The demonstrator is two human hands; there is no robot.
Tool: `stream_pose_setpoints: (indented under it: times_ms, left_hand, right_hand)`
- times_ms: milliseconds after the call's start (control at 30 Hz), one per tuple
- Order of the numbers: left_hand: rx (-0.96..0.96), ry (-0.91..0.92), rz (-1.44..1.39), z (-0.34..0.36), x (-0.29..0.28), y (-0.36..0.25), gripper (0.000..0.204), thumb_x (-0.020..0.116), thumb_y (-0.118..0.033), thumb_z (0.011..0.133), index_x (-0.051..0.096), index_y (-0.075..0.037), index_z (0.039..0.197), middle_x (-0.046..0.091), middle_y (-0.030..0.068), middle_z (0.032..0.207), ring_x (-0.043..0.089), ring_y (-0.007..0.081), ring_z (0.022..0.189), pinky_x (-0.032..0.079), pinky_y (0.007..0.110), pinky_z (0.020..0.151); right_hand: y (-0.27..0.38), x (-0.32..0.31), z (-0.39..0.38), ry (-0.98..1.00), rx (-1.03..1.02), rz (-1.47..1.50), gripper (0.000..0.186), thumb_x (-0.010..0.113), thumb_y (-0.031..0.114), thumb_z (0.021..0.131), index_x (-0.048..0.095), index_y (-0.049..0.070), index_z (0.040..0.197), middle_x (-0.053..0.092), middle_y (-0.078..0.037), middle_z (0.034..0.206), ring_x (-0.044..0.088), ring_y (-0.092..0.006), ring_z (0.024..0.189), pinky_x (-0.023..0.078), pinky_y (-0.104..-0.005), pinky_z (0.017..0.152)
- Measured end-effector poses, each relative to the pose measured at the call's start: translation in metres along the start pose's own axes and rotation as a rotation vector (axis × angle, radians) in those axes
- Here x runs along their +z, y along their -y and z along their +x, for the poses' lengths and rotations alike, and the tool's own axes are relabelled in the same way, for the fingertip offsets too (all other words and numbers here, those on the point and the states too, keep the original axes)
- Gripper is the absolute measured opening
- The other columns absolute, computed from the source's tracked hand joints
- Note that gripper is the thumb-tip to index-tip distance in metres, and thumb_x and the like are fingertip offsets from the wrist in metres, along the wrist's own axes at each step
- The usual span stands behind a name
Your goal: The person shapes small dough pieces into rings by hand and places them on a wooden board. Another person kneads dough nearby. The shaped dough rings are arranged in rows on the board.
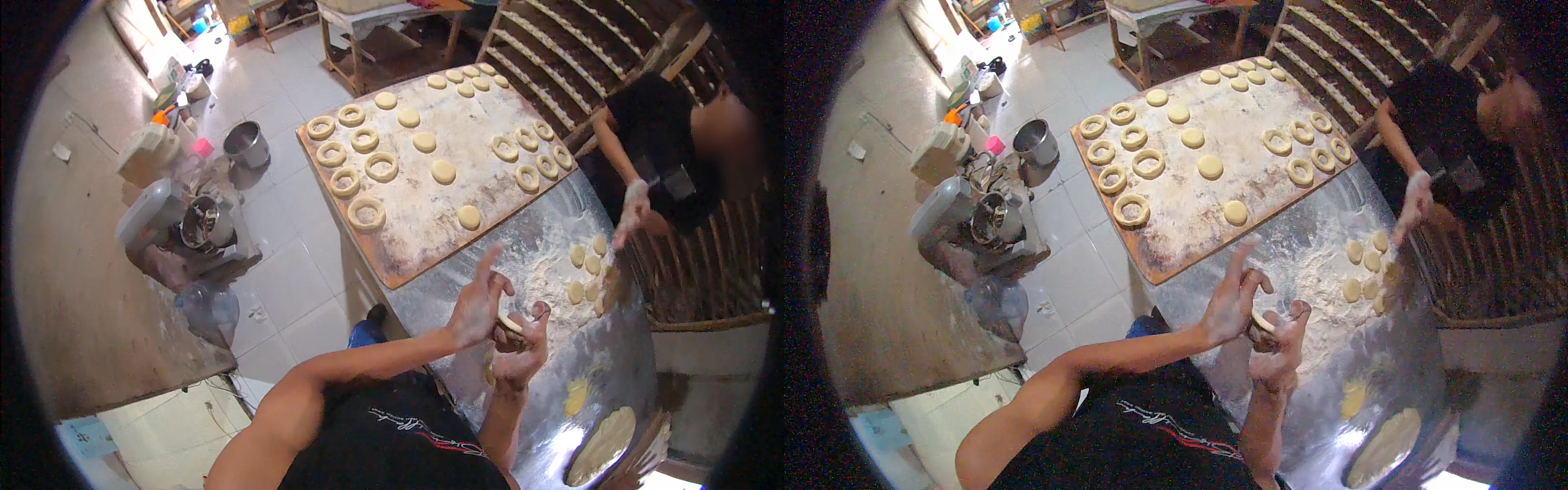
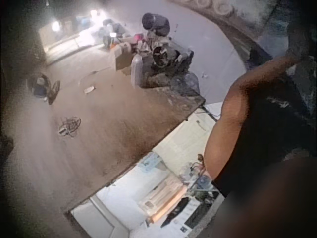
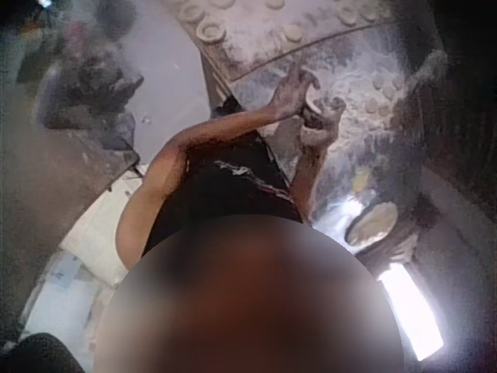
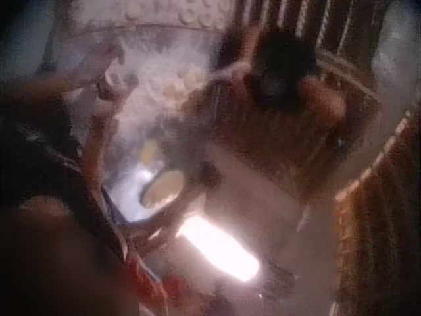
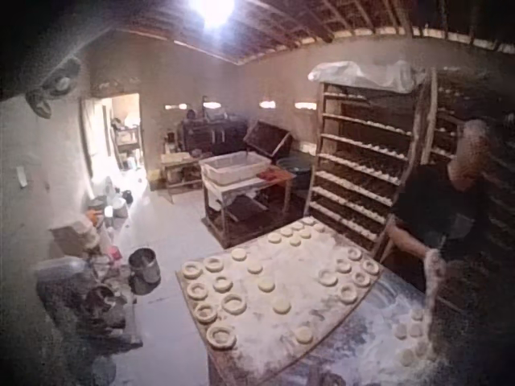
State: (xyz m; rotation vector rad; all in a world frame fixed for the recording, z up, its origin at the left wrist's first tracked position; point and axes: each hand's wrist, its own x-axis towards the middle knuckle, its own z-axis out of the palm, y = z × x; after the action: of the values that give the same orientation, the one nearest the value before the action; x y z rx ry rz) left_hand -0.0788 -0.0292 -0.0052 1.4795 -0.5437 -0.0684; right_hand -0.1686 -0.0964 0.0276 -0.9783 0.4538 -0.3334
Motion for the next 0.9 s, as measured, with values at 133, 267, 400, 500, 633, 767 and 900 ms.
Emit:
stream_pose_setpoints:
  times_ms: [133,267,400,500,633,767,900]
  left_hand:
    - [0.079,-0.008,0.077,-0.021,-0.007,-0.021,0.052,0.053,-0.005,0.086,0.036,-0.008,0.135,0.058,0.0125,0.086,0.061,0.0272,0.069,0.049,0.033,0.059]
    - [0.425,-0.039,0.014,-0.037,-0.011,-0.021,0.056,0.054,-0.007,0.086,0.035,-0.011,0.139,0.057,0.0125,0.088,0.06,0.0269,0.066,0.049,0.035,0.058]
    - [-0.347,-0.151,-0.161,-0.052,-0.014,-0.005,0.043,0.057,-0.009,0.085,0.051,-0.006,0.128,0.056,0.0106,0.098,0.059,0.0263,0.067,0.052,0.04,0.06]
    - [0.685,0.019,0.268,-0.057,-0.026,0.001,0.041,0.047,-0.014,0.095,0.042,-0.004,0.135,0.05,0.005,0.087,0.052,0.0199,0.067,0.048,0.038,0.06]
    - [-0.279,-0.229,-0.1,-0.053,-0.044,-0.01,0.044,0.043,-0.013,0.098,0.034,-0.005,0.141,0.045,0.0047,0.08,0.04,0.0167,0.069,0.042,0.032,0.068]
    - [0.034,-0.067,0.198,-0.039,-0.081,-0.02,0.046,0.043,-0.011,0.097,0.032,-0.004,0.141,0.046,0.0063,0.078,0.044,0.0199,0.067,0.043,0.034,0.063]
    - [0.569,0.055,0.321,-0.023,-0.121,-0.006,0.044,0.047,-0.01,0.092,0.038,-0.004,0.135,0.055,0.0129,0.084,0.056,0.0284,0.072,0.047,0.039,0.065]
  right_hand:
    - [-0.007,-0.021,-0.013,0.025,0.161,0.147,0.045,0.054,0.019,0.079,0.029,0.016,0.117,0.04,-0.004,0.094,0.045,-0.0092,0.078,0.037,-0.0229,0.06]
    - [-0.017,-0.034,-0.024,0.231,0.077,-0.137,0.037,0.048,0.021,0.085,0.034,0.016,0.119,0.042,-0.003,0.102,0.051,-0.0118,0.085,0.045,-0.0266,0.068]
    - [-0.023,-0.025,-0.033,0.123,0.205,0.048,0.03,0.043,0.026,0.091,0.039,0.015,0.118,0.052,-0.006,0.099,0.055,-0.0181,0.087,0.047,-0.0318,0.071]
    - [-0.027,-0.01,-0.032,0.291,0.056,-0.137,0.024,0.043,0.033,0.095,0.041,0.018,0.113,0.052,-0.004,0.098,0.055,-0.0179,0.075,0.046,-0.0323,0.064]
    - [-0.042,0.009,-0.025,0.136,0.151,0.006,0.026,0.045,0.042,0.095,0.04,0.02,0.107,0.051,-0.002,0.087,0.051,-0.014,0.07,0.045,-0.031,0.065]
    - [-0.065,0.033,-0.018,0.148,0.357,-0.127,0.033,0.047,0.039,0.094,0.033,0.015,0.111,0.039,-0.005,0.1,0.044,-0.0135,0.078,0.042,-0.0295,0.066]
    - [-0.079,0.061,-0.001,0.147,0.186,-0.245,0.031,0.046,0.024,0.089,0.036,0.008,0.114,0.043,-0.009,0.104,0.047,-0.0186,0.097,0.042,-0.0323,0.087]
